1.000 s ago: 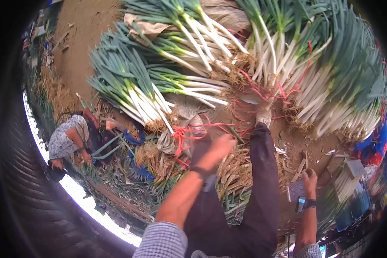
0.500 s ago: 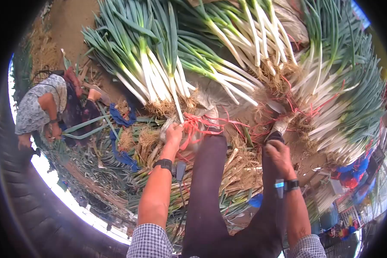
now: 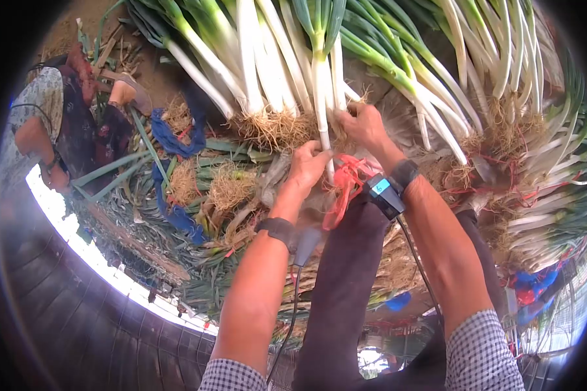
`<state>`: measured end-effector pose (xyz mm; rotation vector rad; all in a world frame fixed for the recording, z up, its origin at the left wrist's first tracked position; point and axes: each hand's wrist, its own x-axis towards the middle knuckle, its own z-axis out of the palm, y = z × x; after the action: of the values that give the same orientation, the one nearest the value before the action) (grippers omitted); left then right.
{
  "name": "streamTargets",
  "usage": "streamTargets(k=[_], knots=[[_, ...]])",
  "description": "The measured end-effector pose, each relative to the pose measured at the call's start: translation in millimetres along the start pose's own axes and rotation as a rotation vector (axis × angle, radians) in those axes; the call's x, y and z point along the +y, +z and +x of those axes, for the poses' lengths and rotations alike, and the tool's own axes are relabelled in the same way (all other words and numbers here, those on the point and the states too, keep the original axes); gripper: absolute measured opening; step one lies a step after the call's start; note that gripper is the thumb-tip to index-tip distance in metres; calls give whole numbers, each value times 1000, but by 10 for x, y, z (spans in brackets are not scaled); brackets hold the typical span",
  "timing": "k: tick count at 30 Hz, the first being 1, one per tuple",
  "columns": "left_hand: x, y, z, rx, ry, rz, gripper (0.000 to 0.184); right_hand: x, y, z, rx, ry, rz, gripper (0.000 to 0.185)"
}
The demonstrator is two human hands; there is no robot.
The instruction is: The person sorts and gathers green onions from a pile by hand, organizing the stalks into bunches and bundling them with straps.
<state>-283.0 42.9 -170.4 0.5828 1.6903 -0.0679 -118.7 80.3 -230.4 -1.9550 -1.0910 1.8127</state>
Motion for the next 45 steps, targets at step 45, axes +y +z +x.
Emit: streamTargets(k=[45], knots=[[923,-667,368,482,135,705,48,-721,-1594,-571,-457,149,489,32]])
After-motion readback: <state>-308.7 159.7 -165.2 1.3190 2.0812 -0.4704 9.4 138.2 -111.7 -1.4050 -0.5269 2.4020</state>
